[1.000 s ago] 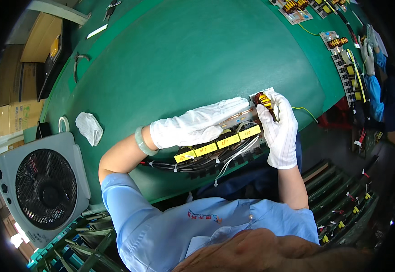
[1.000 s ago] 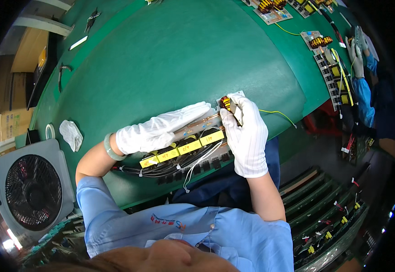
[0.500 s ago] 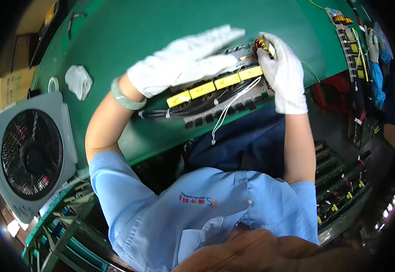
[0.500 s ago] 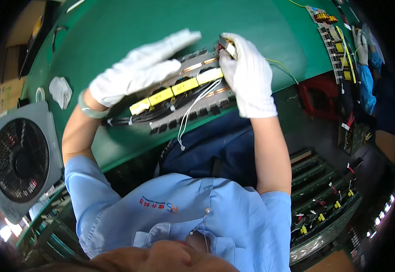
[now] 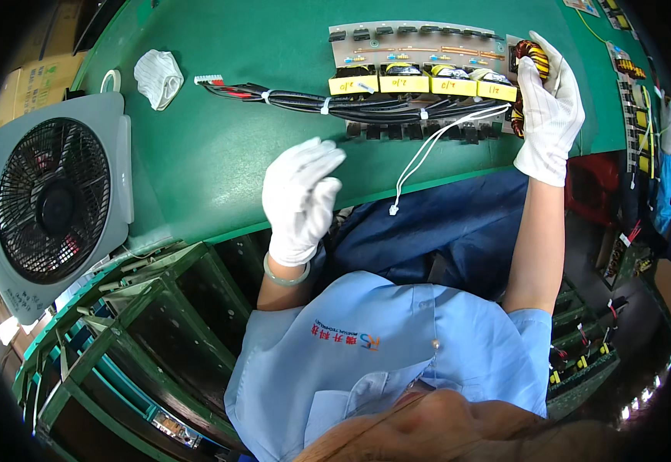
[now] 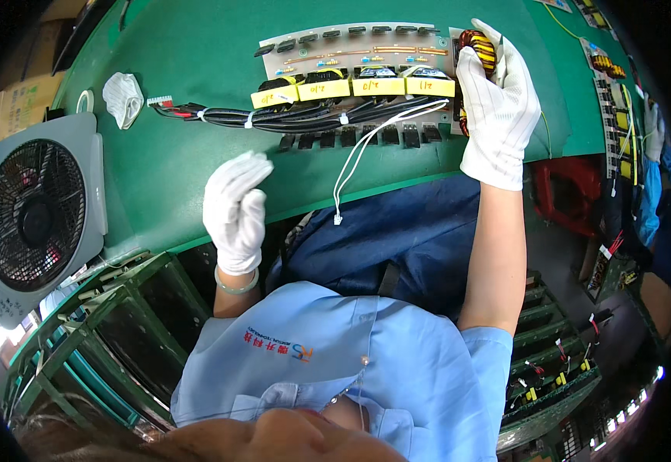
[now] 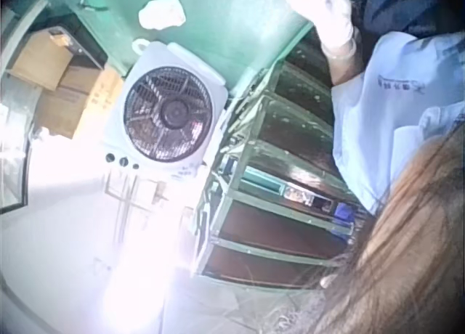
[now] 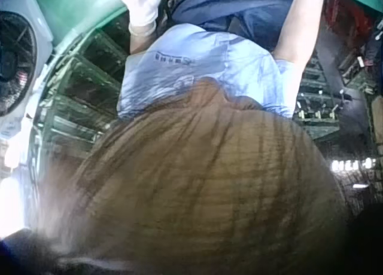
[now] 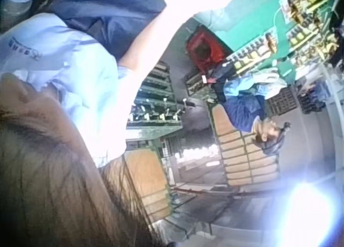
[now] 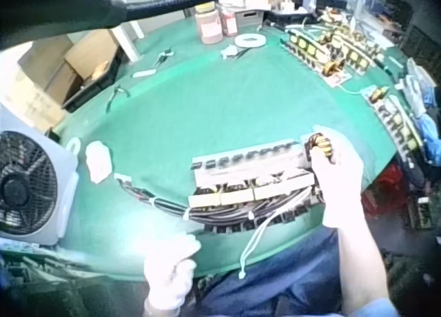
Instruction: Assemble electronic components and wire bundles onto a circuit board and metal frame.
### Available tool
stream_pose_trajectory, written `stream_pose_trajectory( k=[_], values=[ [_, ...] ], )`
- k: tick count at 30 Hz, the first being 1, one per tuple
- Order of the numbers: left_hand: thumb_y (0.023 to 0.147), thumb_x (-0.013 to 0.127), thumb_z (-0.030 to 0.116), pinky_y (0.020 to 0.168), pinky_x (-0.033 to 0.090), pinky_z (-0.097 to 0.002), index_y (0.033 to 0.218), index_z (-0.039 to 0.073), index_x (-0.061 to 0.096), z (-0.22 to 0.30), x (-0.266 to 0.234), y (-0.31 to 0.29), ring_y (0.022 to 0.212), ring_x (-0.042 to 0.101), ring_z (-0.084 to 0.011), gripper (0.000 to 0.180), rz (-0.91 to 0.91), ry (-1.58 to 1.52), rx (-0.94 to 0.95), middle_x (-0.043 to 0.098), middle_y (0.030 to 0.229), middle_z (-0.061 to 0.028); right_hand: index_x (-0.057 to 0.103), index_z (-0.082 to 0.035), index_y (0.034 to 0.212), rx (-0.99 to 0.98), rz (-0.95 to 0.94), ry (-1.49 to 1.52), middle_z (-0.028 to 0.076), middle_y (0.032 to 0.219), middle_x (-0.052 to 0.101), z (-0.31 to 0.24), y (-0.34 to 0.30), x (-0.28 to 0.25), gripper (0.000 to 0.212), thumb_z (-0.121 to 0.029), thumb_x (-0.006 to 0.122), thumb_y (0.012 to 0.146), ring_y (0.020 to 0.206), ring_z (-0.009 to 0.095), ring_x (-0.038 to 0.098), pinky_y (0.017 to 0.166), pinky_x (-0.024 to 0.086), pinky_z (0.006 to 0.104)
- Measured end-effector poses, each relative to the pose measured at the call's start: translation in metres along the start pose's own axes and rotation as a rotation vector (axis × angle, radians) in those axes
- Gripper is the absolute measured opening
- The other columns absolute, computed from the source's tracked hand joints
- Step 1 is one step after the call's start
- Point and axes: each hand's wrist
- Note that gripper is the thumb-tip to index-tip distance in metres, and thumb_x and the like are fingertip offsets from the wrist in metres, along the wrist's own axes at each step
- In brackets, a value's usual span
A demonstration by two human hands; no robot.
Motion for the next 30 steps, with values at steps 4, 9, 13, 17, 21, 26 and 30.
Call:
stream_pose_trajectory(
  k=[4, 9, 13, 17, 21, 26, 30],
  values=[
    [0.094, 0.054, 0.053, 0.110, 0.039, -0.0515, 0.130, -0.003, 0.059, 0.015, 0.007, 0.036, 0.125, 0.056, -0.0406, 0.067, -0.435, 0.023, 0.166, 0.061, 0.130, -0.0225, 0.068, -0.002, 0.123, 0.022, 0.052, 0.092, 0.008, 0.112, 0.072, -0.011, -0.007, -0.001, 0.031, -0.007, 0.070, 0.092, 0.097, 0.010, 0.066, 0.090, 0.053, 0.0251],
    [0.093, 0.042, 0.068, 0.117, 0.029, -0.0534, 0.142, -0.010, 0.046, 0.018, 0.033, 0.031, 0.134, 0.049, -0.0417, 0.092, -0.457, -0.058, 0.196, 0.053, 0.141, -0.0260, 0.065, 0.001, 0.125, 0.084, 0.075, 0.258, 0.008, 0.119, 0.069, -0.018, -0.011, 0.001, 0.035, -0.001, 0.070, 0.090, 0.100, 0.011, 0.066, 0.092, 0.052, 0.0250],
    [0.097, 0.032, 0.072, 0.113, 0.034, -0.0520, 0.138, -0.007, 0.053, 0.019, 0.042, 0.023, 0.125, 0.056, -0.0424, 0.092, -0.390, -0.064, 0.165, 0.059, 0.131, -0.0256, 0.060, 0.004, 0.130, 0.062, 0.045, 0.250, 0.009, 0.127, 0.065, -0.015, -0.010, 0.000, 0.036, 0.002, 0.066, 0.094, 0.109, 0.013, 0.063, 0.098, 0.050, 0.0255],
    [0.095, 0.034, 0.072, 0.114, 0.032, -0.0515, 0.140, -0.005, 0.052, 0.020, 0.041, 0.026, 0.126, 0.055, -0.0408, 0.091, -0.434, -0.070, 0.154, 0.060, 0.132, -0.0236, 0.059, 0.004, 0.131, 0.039, 0.055, 0.229, 0.011, 0.127, 0.065, -0.007, -0.009, -0.001, 0.037, 0.001, 0.065, 0.095, 0.109, 0.013, 0.063, 0.098, 0.050, 0.0257],
    [0.088, 0.052, 0.069, 0.105, 0.042, -0.0467, 0.137, -0.006, 0.053, 0.039, 0.044, 0.045, 0.123, 0.058, -0.0391, 0.089, -0.503, -0.115, 0.163, 0.061, 0.132, -0.0231, 0.060, 0.003, 0.131, 0.087, 0.031, 0.274, 0.009, 0.125, 0.066, -0.014, -0.011, 0.001, 0.037, 0.000, 0.066, 0.094, 0.106, 0.012, 0.062, 0.097, 0.049, 0.0251],
    [0.079, 0.065, 0.067, 0.107, 0.041, -0.0471, 0.137, -0.007, 0.050, 0.054, 0.081, 0.047, 0.127, 0.053, -0.0405, 0.096, -0.456, -0.151, 0.215, 0.056, 0.136, -0.0263, 0.067, 0.000, 0.123, 0.038, 0.090, 0.252, 0.009, 0.117, 0.070, -0.013, -0.011, 0.004, 0.034, -0.002, 0.070, 0.090, 0.099, 0.012, 0.066, 0.092, 0.052, 0.0251],
    [0.077, 0.068, 0.065, 0.110, 0.037, -0.0495, 0.138, -0.008, 0.049, 0.055, 0.083, 0.044, 0.127, 0.053, -0.0408, 0.097, -0.450, -0.177, 0.211, 0.056, 0.135, -0.0265, 0.061, 0.004, 0.128, -0.005, 0.060, 0.153, 0.009, 0.128, 0.066, -0.019, -0.011, -0.001, 0.034, 0.000, 0.067, 0.094, 0.105, 0.012, 0.064, 0.096, 0.051, 0.0266]
  ],
)
Point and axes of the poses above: each hand's wrist, its own y-axis towards the middle knuckle, its own x-axis out of the palm, z = x × y
